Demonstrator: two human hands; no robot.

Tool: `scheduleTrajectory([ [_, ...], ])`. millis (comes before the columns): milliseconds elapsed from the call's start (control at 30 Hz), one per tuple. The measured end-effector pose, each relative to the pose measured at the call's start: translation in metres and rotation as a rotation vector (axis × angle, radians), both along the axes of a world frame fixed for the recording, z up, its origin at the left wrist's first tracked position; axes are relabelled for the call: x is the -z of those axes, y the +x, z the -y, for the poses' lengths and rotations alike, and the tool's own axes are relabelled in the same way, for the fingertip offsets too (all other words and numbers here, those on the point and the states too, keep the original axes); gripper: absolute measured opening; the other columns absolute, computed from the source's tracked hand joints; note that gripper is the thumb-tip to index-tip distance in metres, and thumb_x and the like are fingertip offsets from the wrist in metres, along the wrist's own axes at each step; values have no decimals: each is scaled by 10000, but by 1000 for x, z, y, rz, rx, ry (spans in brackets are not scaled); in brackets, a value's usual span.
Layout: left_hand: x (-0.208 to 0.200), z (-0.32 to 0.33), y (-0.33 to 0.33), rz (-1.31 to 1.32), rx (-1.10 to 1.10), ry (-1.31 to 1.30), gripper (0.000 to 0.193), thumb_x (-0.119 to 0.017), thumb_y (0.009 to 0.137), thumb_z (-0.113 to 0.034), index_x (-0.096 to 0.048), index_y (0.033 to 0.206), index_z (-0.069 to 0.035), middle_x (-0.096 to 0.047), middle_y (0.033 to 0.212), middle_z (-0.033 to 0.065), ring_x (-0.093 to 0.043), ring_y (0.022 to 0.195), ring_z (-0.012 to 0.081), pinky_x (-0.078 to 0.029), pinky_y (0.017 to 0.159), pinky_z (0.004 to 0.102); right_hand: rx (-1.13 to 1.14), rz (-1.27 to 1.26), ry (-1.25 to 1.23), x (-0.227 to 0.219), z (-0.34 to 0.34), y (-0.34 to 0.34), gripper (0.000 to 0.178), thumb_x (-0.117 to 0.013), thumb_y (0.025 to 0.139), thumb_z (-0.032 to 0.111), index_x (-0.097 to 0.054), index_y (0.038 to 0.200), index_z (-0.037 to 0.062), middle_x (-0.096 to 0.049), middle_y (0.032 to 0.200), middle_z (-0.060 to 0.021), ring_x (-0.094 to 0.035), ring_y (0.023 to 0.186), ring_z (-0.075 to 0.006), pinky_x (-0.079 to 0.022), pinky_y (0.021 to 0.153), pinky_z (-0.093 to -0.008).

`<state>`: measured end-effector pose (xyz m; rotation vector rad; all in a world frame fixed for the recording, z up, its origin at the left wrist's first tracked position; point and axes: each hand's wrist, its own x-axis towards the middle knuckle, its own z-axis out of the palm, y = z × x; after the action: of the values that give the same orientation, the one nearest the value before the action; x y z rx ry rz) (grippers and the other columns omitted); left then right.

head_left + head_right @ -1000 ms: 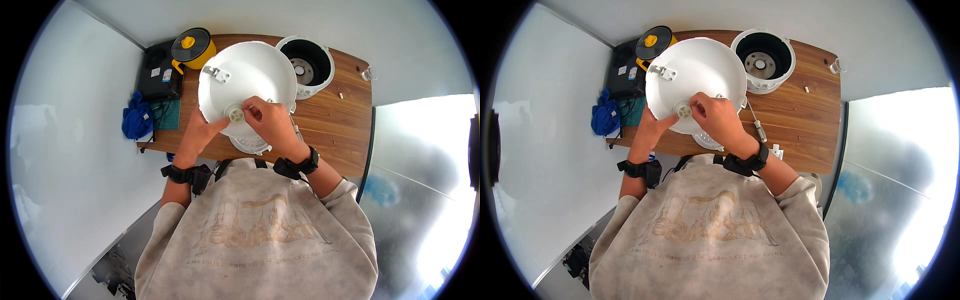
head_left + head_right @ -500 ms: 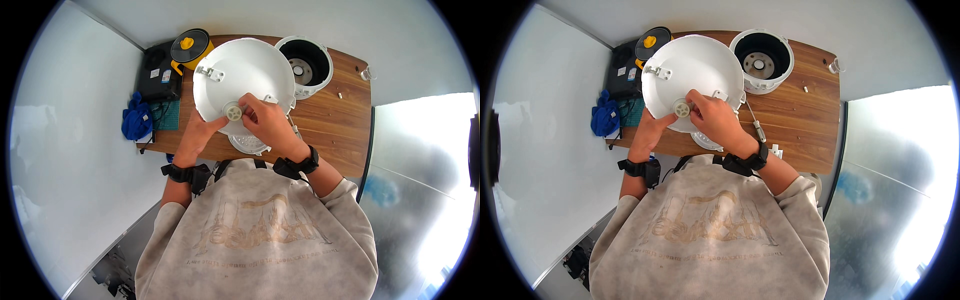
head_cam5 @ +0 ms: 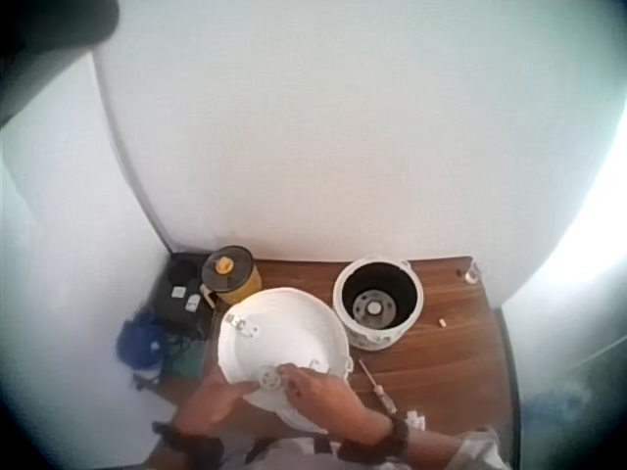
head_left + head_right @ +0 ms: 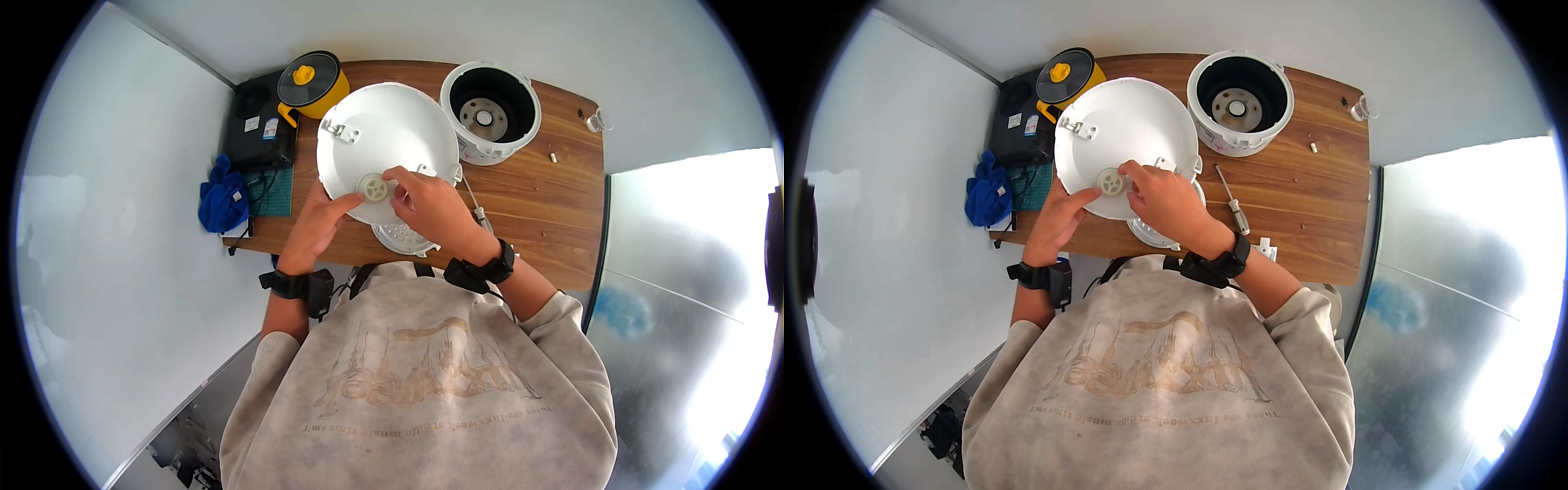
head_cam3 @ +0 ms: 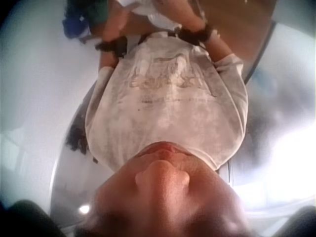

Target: The person assembles a white rice cooker by screwing a perforated inner lid into place, inserting a small white plastic component, and attaching the outer lid. The person then places the assembled lid onto the cooker base.

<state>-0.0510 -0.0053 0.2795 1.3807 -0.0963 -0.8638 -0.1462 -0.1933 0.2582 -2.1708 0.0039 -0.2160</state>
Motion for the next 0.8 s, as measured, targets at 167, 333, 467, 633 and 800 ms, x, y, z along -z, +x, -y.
scheduleTrajectory([
  [167, 15, -16, 13, -38, -79, 109, 641, -681, 883, -99, -385, 1451, -65, -555, 1334, 109, -568, 1229, 238, -512, 983, 375, -19, 35, 23, 0, 8, -10, 245, -626, 869, 103, -613, 1112, 79, -692, 848, -119, -681, 716, -299, -539, 634, -402],
  [333, 7, -41, 16, -18, -215, 28, 586, -647, 921, -242, -419, 1425, -47, -565, 1333, 111, -586, 1203, 241, -510, 989, 413, 136, 27, 70, 9, 32, -14, 203, -638, 870, 105, -640, 1072, 82, -692, 822, -103, -671, 689, -289, -531, 625, -387],
  [467, 28, -69, 24, -50, -302, 13, 583, -619, 938, -315, -440, 1415, -31, -572, 1331, 110, -584, 1201, 225, -474, 1023, 401, 169, -134, -123, 47, 58, -19, 214, -621, 862, 122, -646, 1072, 88, -701, 832, -113, -669, 716, -341, -538, 672, -453],
  [633, 33, -84, 19, -105, -334, 31, 650, -623, 930, -353, -399, 1453, -38, -536, 1362, 118, -534, 1251, 221, -437, 1049, 373, 141, -394, -128, 108, 70, -31, 259, -631, 848, 191, -649, 1087, 93, -707, 870, -153, -671, 810, -400, -542, 734, -502],
  [800, 30, -87, 14, -137, -397, 66, 655, -615, 936, -403, -423, 1436, -26, -558, 1352, 125, -551, 1237, 223, -434, 1051, 378, 138, -494, -164, 171, 72, -38, 334, -642, 860, 281, -624, 1133, 89, -711, 1006, -186, -667, 934, -434, -536, 805, -533],
])
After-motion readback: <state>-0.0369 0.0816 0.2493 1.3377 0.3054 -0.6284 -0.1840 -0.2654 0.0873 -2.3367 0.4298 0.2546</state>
